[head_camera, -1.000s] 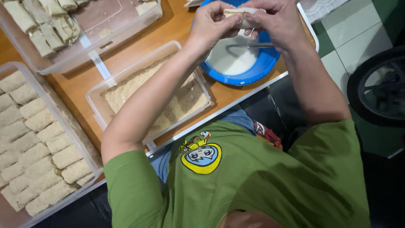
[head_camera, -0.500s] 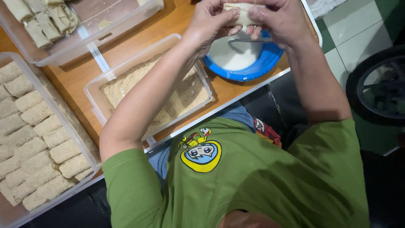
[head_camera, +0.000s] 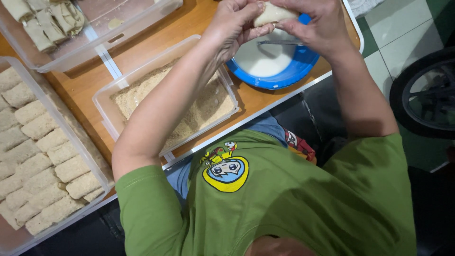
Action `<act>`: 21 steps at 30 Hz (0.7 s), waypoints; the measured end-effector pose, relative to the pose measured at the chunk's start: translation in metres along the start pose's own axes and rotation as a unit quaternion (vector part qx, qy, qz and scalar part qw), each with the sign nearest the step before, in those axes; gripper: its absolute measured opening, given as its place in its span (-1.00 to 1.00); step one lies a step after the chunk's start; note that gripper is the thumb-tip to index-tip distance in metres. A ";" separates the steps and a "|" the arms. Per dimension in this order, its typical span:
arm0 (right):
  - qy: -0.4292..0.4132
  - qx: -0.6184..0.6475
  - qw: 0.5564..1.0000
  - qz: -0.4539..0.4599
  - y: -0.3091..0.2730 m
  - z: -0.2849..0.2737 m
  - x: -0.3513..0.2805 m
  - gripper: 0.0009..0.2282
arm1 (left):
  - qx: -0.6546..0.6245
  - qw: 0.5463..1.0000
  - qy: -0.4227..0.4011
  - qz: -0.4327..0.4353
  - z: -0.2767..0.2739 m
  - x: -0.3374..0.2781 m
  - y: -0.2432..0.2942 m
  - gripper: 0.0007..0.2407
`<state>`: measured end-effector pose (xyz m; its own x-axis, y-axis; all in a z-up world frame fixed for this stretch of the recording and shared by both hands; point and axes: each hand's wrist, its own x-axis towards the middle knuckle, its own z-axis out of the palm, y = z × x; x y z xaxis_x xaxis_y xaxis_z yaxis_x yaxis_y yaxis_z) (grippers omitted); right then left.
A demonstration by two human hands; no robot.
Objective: Dipping pastry rolls into a liquid batter and then coating them thoroughly with breadcrumbs.
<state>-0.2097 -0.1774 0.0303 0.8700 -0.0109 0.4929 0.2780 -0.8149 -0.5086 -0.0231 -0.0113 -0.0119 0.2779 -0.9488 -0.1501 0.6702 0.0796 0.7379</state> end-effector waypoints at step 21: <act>-0.100 0.185 0.939 0.272 0.032 0.007 -0.007 -0.83 | 0.374 0.918 0.029 0.127 -0.015 0.023 -0.021 -0.78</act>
<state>-0.2045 -0.1997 0.0058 0.9730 -0.2284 -0.0338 -0.1391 -0.4631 -0.8753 -0.0204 -0.0299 -0.0410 0.4102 -0.9093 0.0706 -0.0749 0.0436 0.9962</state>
